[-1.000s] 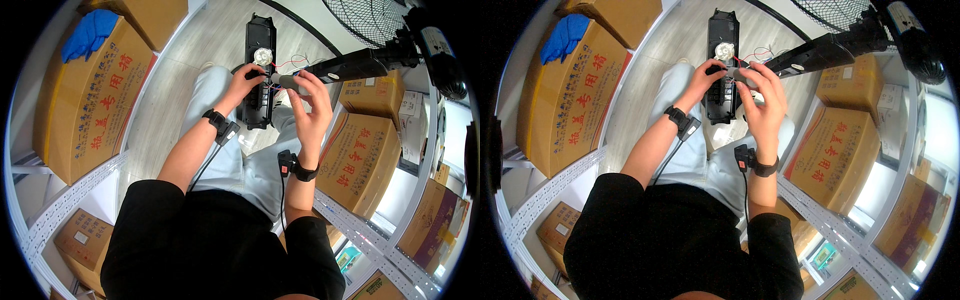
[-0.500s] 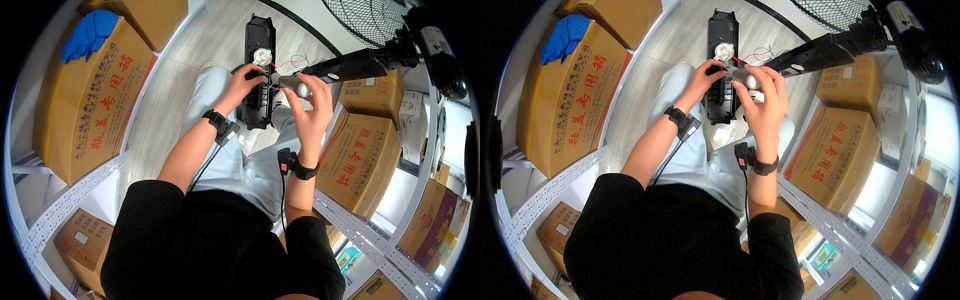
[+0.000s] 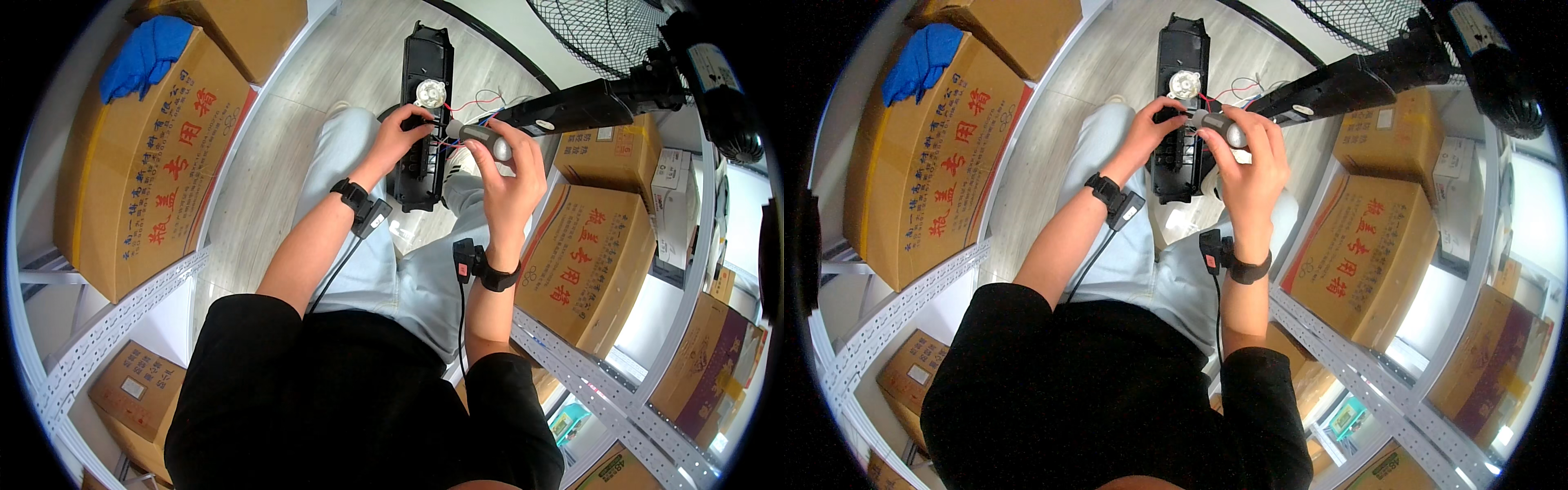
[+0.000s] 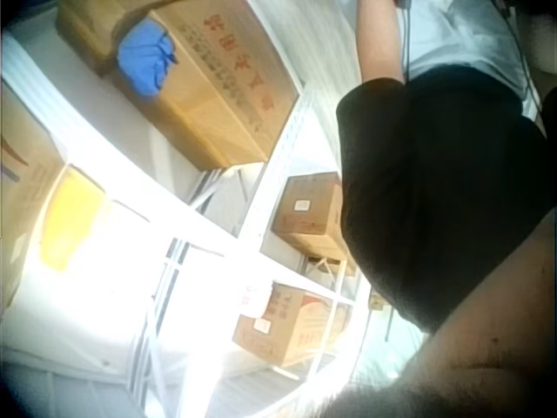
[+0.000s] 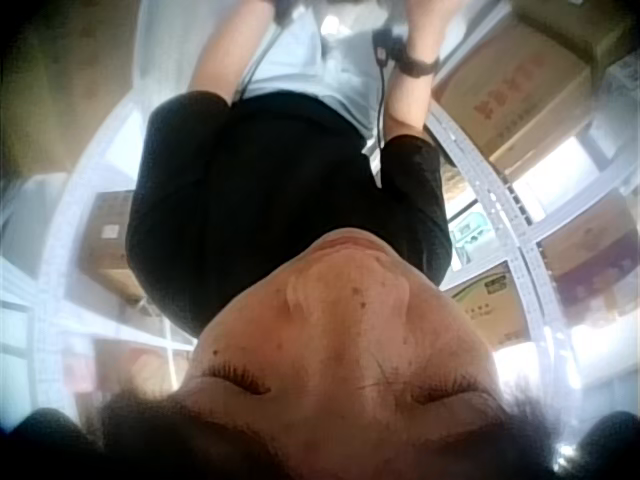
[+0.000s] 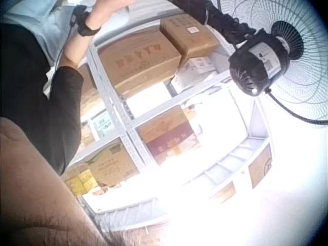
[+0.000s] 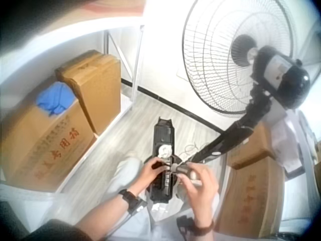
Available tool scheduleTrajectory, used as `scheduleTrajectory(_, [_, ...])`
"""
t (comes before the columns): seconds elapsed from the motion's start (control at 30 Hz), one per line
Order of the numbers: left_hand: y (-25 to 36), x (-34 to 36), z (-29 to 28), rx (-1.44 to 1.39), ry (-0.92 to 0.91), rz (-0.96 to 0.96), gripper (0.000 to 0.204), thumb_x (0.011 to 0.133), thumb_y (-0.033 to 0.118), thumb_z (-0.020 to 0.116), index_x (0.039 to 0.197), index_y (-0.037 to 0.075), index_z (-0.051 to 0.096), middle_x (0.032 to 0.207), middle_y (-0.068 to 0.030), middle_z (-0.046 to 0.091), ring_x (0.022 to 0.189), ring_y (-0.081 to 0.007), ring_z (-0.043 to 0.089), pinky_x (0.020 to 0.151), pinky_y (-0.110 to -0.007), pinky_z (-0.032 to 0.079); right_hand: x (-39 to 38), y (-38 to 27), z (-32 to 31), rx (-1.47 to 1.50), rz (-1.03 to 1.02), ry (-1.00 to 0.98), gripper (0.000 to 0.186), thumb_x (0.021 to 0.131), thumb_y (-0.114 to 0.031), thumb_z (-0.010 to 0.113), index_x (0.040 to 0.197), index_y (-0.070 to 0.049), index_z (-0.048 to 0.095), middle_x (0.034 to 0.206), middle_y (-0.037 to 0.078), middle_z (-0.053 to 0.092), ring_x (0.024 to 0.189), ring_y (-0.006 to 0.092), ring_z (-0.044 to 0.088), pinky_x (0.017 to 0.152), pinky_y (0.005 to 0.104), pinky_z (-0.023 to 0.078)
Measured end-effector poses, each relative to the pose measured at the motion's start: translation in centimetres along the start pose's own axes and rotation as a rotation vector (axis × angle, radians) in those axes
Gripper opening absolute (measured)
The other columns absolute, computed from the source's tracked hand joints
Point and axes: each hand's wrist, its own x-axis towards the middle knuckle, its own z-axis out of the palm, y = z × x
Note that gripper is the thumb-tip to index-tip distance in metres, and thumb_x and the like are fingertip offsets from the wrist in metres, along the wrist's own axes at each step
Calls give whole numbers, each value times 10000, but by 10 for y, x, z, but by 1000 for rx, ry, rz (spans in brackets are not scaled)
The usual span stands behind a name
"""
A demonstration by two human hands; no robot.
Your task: The person sits on the floor and uses a soldering iron to work on wires and components inside a black plastic housing. They repeatedly heat and adjust connections within the device.
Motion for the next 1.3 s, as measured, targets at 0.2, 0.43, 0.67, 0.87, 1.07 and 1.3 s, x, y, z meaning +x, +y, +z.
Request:
scheduleTrajectory(0.2, [-4,1,-3,38,-11,26,184,859,88,714,1027,62,643,1010,-23,656,977,-121,591,870,-273,457,-1,-11,-7,132,50,-101,408,737,-82,819,1117,-68,674,1113,107,677,993,237,653,780,330,527])
scheduleTrajectory(0.43, [-3,0,-2,-12,-24,-1,169,867,87,707,1021,66,639,1007,-20,651,985,-116,585,883,-271,447,-1,-6,-7,86,-59,-142,392,752,-54,798,1112,-54,644,1107,113,662,976,256,650,827,348,529])
scheduleTrajectory(0.67, [-3,0,-2,40,-12,28,181,868,72,703,1038,61,643,1008,-20,648,983,-121,583,880,-272,447,-1,-2,-1,-4,39,-21,379,759,-114,832,1080,-48,642,1013,95,635,923,208,644,671,290,571])
scheduleTrajectory(0.87, [-2,1,-1,-18,2,-5,179,857,56,703,1025,57,640,999,-24,654,965,-124,591,869,-278,460,-4,-7,0,214,99,-34,376,790,5,765,1142,-63,651,1141,104,616,992,189,643,727,279,615])
scheduleTrajectory(1.07, [-4,0,-2,-47,-4,-35,185,858,63,709,1029,72,639,1010,-19,645,972,-123,584,864,-276,460,-4,-7,-3,289,67,-118,361,828,77,689,1158,-66,661,1156,121,637,1041,195,651,753,292,611])
scheduleTrajectory(1.3, [-3,0,-1,36,-24,-6,202,859,72,719,1044,80,641,1025,-17,641,992,-121,579,872,-281,458,-3,-4,-1,86,42,0,380,763,-18,803,1112,-29,653,1075,112,650,900,184,673,692,283,614])
